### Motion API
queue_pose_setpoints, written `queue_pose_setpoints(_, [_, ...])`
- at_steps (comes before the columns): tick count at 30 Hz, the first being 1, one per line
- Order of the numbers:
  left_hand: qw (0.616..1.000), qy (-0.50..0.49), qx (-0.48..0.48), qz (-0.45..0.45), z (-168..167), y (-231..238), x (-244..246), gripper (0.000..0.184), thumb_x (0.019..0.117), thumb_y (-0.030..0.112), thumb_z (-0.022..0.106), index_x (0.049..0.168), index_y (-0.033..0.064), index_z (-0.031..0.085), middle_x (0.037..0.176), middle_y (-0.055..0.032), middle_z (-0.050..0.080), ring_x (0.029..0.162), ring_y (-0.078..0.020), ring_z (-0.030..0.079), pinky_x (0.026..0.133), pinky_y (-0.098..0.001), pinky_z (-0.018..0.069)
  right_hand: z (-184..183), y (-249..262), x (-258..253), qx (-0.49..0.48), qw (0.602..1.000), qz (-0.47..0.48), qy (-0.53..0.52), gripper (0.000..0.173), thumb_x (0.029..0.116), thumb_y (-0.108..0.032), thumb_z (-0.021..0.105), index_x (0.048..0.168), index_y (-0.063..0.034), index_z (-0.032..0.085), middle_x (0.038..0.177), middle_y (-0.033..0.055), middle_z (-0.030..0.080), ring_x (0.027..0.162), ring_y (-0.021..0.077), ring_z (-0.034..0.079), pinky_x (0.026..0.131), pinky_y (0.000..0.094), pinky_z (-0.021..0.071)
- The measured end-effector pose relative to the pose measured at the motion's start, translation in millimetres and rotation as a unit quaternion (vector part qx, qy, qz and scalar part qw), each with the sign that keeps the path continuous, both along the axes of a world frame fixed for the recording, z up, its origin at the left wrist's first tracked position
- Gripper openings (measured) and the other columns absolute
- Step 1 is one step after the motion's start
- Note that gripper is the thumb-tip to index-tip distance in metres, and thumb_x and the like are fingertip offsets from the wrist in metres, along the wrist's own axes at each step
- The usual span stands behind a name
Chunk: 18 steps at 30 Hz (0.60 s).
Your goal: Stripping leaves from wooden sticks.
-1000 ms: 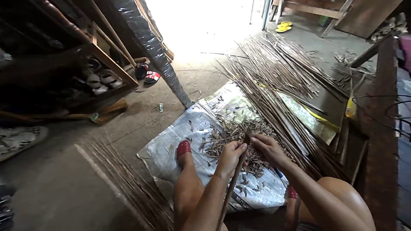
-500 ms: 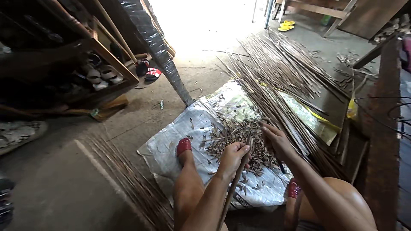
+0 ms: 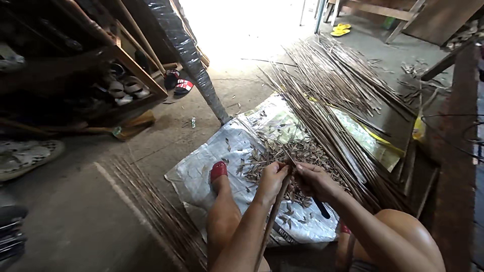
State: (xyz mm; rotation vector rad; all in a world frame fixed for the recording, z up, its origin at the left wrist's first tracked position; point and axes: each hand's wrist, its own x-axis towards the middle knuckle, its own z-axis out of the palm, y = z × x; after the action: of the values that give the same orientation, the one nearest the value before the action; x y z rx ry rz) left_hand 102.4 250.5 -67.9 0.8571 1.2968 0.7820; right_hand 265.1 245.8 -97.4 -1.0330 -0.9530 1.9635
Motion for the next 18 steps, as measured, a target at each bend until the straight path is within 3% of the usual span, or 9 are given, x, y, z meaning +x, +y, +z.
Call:
queue_pose_setpoints(4, [1.000, -0.022, -0.005, 0.004, 3.4, -0.8, -0.3, 0.013, 0.1060, 0.004, 0.050, 0.110, -0.0055, 0.057, 0.075, -0.0030, 0.062, 0.057, -0.0076, 0.061, 0.055, -0.0215, 0.0555, -2.4, 0.2, -0.7, 0.128, 0.984, -0.010, -0.127, 0.036, 0.1076, -0.018, 0.045, 0.135, 0.0010, 0.057, 0.077, -0.0070, 0.057, 0.053, -0.0030, 0.045, 0.049, 0.0148, 0.0401])
queue_pose_setpoints(6, [0.999, -0.038, -0.007, 0.005, 4.8, -2.1, -1.4, 0.014, 0.1071, 0.004, 0.047, 0.110, -0.0053, 0.057, 0.073, -0.0024, 0.062, 0.057, -0.0080, 0.062, 0.055, -0.0219, 0.0554, -8.2, 3.2, 2.8, 0.252, 0.941, 0.000, -0.227, 0.038, 0.1067, -0.020, 0.049, 0.135, 0.0026, 0.060, 0.099, -0.0001, 0.067, 0.075, -0.0025, 0.056, 0.070, 0.0161, 0.0476])
queue_pose_setpoints(8, [0.999, -0.046, -0.009, 0.002, 4.9, -2.9, -2.0, 0.016, 0.1080, 0.004, 0.044, 0.109, -0.0049, 0.058, 0.073, -0.0027, 0.062, 0.058, -0.0086, 0.062, 0.056, -0.0224, 0.0557, -17.3, 7.6, 9.0, 0.368, 0.871, 0.006, -0.325, 0.040, 0.1052, -0.025, 0.051, 0.134, -0.0010, 0.065, 0.116, 0.0126, 0.071, 0.098, 0.0160, 0.068, 0.090, 0.0366, 0.0546])
queue_pose_setpoints(10, [0.999, -0.047, -0.009, -0.005, 4.9, -3.4, -2.9, 0.017, 0.1082, 0.005, 0.044, 0.107, -0.0040, 0.058, 0.073, -0.0027, 0.062, 0.058, -0.0085, 0.062, 0.056, -0.0222, 0.0559, -17.7, 8.3, 11.2, 0.435, 0.812, -0.009, -0.388, 0.037, 0.1032, -0.024, 0.055, 0.132, -0.0042, 0.068, 0.109, 0.0184, 0.071, 0.087, 0.0301, 0.070, 0.077, 0.0509, 0.0559])
queue_pose_setpoints(13, [0.999, -0.047, -0.014, -0.017, 6.2, -3.6, -3.7, 0.017, 0.1083, 0.006, 0.045, 0.107, -0.0037, 0.059, 0.074, -0.0027, 0.062, 0.058, -0.0082, 0.062, 0.056, -0.0216, 0.0557, -20.5, 10.8, 14.1, 0.476, 0.764, -0.042, -0.433, 0.038, 0.1006, -0.020, 0.058, 0.135, -0.0078, 0.067, 0.101, 0.0186, 0.072, 0.076, 0.0327, 0.070, 0.065, 0.0516, 0.0560])
queue_pose_setpoints(14, [0.998, -0.047, -0.018, -0.021, 6.7, -3.8, -3.9, 0.017, 0.1083, 0.007, 0.045, 0.107, -0.0039, 0.059, 0.074, -0.0029, 0.062, 0.058, -0.0083, 0.062, 0.056, -0.0216, 0.0559, -23.9, 12.9, 14.8, 0.470, 0.764, -0.062, -0.438, 0.038, 0.1007, -0.020, 0.057, 0.135, -0.0075, 0.067, 0.100, 0.0186, 0.071, 0.076, 0.0323, 0.070, 0.066, 0.0513, 0.0562])
queue_pose_setpoints(16, [0.998, -0.046, -0.025, -0.027, 6.2, -4.9, -2.6, 0.017, 0.1084, 0.006, 0.045, 0.105, -0.0036, 0.059, 0.073, -0.0028, 0.063, 0.056, -0.0081, 0.062, 0.055, -0.0214, 0.0554, -24.8, 17.9, 16.3, 0.380, 0.819, -0.110, -0.415, 0.039, 0.1034, -0.018, 0.053, 0.137, -0.0011, 0.063, 0.108, 0.0173, 0.072, 0.089, 0.0268, 0.071, 0.081, 0.0461, 0.0570])
queue_pose_setpoints(17, [0.998, -0.045, -0.028, -0.031, 5.8, -5.9, -1.6, 0.017, 0.1085, 0.006, 0.045, 0.104, -0.0034, 0.058, 0.073, -0.0026, 0.063, 0.055, -0.0077, 0.061, 0.054, -0.0209, 0.0547, -21.5, 21.3, 16.1, 0.300, 0.865, -0.144, -0.374, 0.040, 0.1055, -0.017, 0.050, 0.140, 0.0008, 0.059, 0.103, 0.0108, 0.072, 0.084, 0.0160, 0.067, 0.079, 0.0345, 0.0553])
queue_pose_setpoints(18, [0.998, -0.043, -0.029, -0.034, 5.5, -6.7, -0.7, 0.017, 0.1086, 0.006, 0.044, 0.104, -0.0029, 0.058, 0.072, -0.0020, 0.062, 0.055, -0.0072, 0.061, 0.054, -0.0205, 0.0543, -16.0, 24.6, 14.1, 0.210, 0.912, -0.175, -0.305, 0.039, 0.1081, -0.016, 0.046, 0.142, 0.0014, 0.055, 0.084, 0.0006, 0.061, 0.064, 0.0050, 0.054, 0.060, 0.0221, 0.0461])
